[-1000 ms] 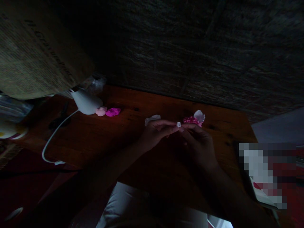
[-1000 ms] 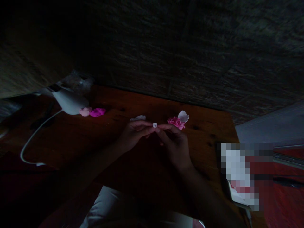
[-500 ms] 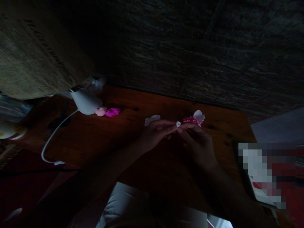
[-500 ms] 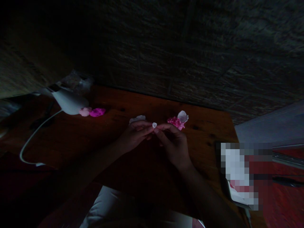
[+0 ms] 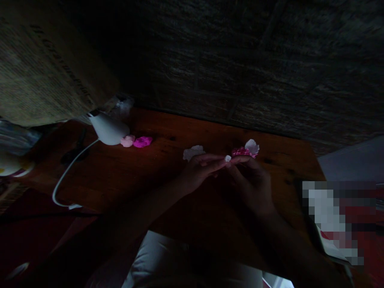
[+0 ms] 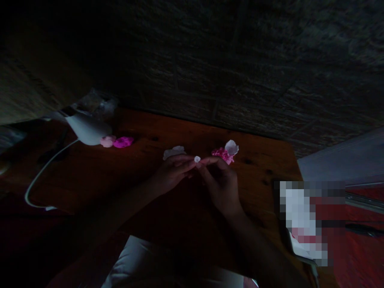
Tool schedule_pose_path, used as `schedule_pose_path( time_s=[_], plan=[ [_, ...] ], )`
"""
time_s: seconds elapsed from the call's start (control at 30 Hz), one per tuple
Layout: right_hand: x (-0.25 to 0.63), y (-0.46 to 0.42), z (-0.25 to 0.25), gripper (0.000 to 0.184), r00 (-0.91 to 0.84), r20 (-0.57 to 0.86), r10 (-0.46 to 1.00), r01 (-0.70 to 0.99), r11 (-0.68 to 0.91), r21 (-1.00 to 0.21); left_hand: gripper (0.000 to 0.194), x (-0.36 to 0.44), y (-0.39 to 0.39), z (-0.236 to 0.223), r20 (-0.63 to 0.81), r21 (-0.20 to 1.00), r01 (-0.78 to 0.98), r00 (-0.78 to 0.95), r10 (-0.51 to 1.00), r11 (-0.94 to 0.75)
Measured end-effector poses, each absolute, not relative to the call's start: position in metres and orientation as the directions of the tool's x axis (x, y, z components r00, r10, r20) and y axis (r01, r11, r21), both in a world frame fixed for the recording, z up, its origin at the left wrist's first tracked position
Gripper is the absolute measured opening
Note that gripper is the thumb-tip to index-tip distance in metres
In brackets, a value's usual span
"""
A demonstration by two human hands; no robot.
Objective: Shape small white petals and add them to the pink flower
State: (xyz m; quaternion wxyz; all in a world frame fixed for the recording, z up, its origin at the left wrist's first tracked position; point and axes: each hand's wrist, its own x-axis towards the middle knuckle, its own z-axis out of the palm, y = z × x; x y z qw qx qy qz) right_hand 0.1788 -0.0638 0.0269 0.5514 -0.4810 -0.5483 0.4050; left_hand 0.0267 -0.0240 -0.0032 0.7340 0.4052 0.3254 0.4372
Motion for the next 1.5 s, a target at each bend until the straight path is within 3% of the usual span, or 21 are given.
schedule_pose_path(
  time_s=[0.2,0.43,0.8,1.2,1.33,1.5],
  plan=[
    [0.1785,-0.0637,0.0289,0.007,0.056,0.217,0.975,0.073,0.213,-0.974,0.039,0.0255,-0.0247,0.0031,-0.17,0.859,-0.381,0.42,0.891,0.343],
    [0.1789,-0.065,0.0286,0.009,0.052,0.224,0.973,0.109,0.218,-0.97,0.039,0.0251,-0.0219,-0.0004,-0.121,0.866,-0.396,0.427,0.896,0.305],
    [0.1813,-0.0662,0.0257,0.02,0.0,0.259,0.966,0.134,0.257,-0.957,0.036,0.0221,-0.0188,0.0053,-0.162,0.703,-0.497,0.585,0.794,0.509],
    [0.1814,-0.0672,0.0251,0.015,0.027,0.275,0.961,0.175,0.266,-0.948,0.037,0.02,-0.0187,0.0037,-0.159,0.741,-0.459,0.59,0.792,0.49],
    [0.1805,-0.066,0.0287,0.015,0.04,0.221,0.974,0.112,0.215,-0.97,0.037,0.0207,-0.0174,0.004,-0.17,0.766,-0.449,0.547,0.82,0.459],
    [0.181,-0.0628,0.0296,0.02,0.011,0.163,0.987,0.049,0.162,-0.986,0.029,0.0181,-0.0172,0.007,-0.095,0.899,-0.366,0.373,0.923,0.24]
  ],
)
